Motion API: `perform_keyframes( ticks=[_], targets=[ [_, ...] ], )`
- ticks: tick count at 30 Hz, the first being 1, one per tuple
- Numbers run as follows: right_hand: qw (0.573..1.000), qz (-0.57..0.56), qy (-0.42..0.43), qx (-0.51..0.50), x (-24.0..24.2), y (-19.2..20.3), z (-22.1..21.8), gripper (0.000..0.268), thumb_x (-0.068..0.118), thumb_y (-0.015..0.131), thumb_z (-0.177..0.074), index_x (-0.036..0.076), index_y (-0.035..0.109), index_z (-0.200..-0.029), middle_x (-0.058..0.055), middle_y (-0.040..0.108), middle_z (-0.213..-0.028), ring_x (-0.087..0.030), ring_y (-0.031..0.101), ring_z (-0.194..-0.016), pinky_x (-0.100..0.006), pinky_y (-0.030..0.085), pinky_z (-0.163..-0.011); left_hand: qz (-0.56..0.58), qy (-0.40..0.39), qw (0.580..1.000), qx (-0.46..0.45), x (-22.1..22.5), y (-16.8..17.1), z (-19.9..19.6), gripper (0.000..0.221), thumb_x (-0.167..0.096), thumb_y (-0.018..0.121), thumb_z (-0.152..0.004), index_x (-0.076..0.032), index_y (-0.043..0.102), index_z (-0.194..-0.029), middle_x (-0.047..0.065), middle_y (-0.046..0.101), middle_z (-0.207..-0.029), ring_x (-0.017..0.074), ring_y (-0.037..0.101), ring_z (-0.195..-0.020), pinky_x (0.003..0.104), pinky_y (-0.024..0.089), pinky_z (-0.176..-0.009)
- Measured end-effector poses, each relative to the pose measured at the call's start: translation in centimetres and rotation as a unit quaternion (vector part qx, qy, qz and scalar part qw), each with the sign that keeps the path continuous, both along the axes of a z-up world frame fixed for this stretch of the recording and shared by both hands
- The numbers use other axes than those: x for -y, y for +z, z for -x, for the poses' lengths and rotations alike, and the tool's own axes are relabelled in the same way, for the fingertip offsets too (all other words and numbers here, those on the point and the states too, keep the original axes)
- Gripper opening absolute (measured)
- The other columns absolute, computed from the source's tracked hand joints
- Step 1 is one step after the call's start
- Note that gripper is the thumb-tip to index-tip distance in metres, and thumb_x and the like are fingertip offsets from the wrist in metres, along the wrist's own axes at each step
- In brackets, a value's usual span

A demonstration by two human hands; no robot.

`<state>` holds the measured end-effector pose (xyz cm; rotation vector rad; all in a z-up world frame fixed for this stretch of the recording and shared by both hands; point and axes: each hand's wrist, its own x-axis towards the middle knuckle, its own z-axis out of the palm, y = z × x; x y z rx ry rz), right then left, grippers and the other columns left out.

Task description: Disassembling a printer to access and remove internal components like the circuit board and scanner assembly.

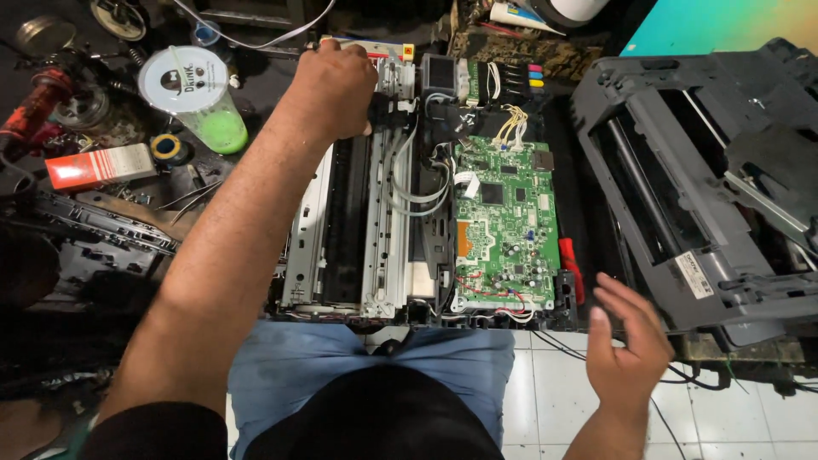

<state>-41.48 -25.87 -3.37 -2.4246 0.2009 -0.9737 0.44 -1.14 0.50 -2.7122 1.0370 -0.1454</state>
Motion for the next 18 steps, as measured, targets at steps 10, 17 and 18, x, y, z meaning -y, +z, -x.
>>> perform_keyframes(
  ticks=[10, 17, 18],
  targets=[
    [0.994, -0.002, -0.011, 0.109, 0.6, -0.4, 2.3, 0.01, -0.017, 0.056, -0.105, -0.022, 0.065, -0.105, -0.033, 0.069, -0.1, -0.04, 0.072, -0.091, -0.043, 0.062, -0.082, 0.037, -0.027, 0.996, -0.072, -3.0, 3.9, 7.3, 0.051, -0.051, 0.091, -0.072, -0.015, 0.078, -0.106, 0.008, 0.072, -0.115, 0.0312, 0.056, -0.119, 0.052, 0.049, -0.1],
    [0.991, -0.025, 0.006, 0.13, 0.8, -1.3, 2.2, 0.01, -0.017, 0.054, -0.106, -0.022, 0.062, -0.107, -0.031, 0.069, -0.098, -0.038, 0.071, -0.086, -0.043, 0.06, -0.085, 0.04, -0.038, 0.986, -0.156, -5.3, 6.2, 12.9, 0.04, -0.042, 0.089, -0.077, -0.014, 0.075, -0.102, 0.006, 0.071, -0.115, 0.0278, 0.054, -0.118, 0.05, 0.044, -0.108],
    [0.99, -0.036, 0.006, 0.134, 0.8, -1.5, 2.1, 0.009, -0.02, 0.054, -0.105, -0.022, 0.062, -0.106, -0.031, 0.069, -0.098, -0.038, 0.071, -0.086, -0.043, 0.061, -0.084, 0.037, -0.029, 0.982, -0.181, -5.5, 6.7, 13.7, 0.034, -0.039, 0.088, -0.079, -0.014, 0.074, -0.098, 0.005, 0.071, -0.114, 0.0251, 0.054, -0.117, 0.047, 0.043, -0.109]
  ],
)
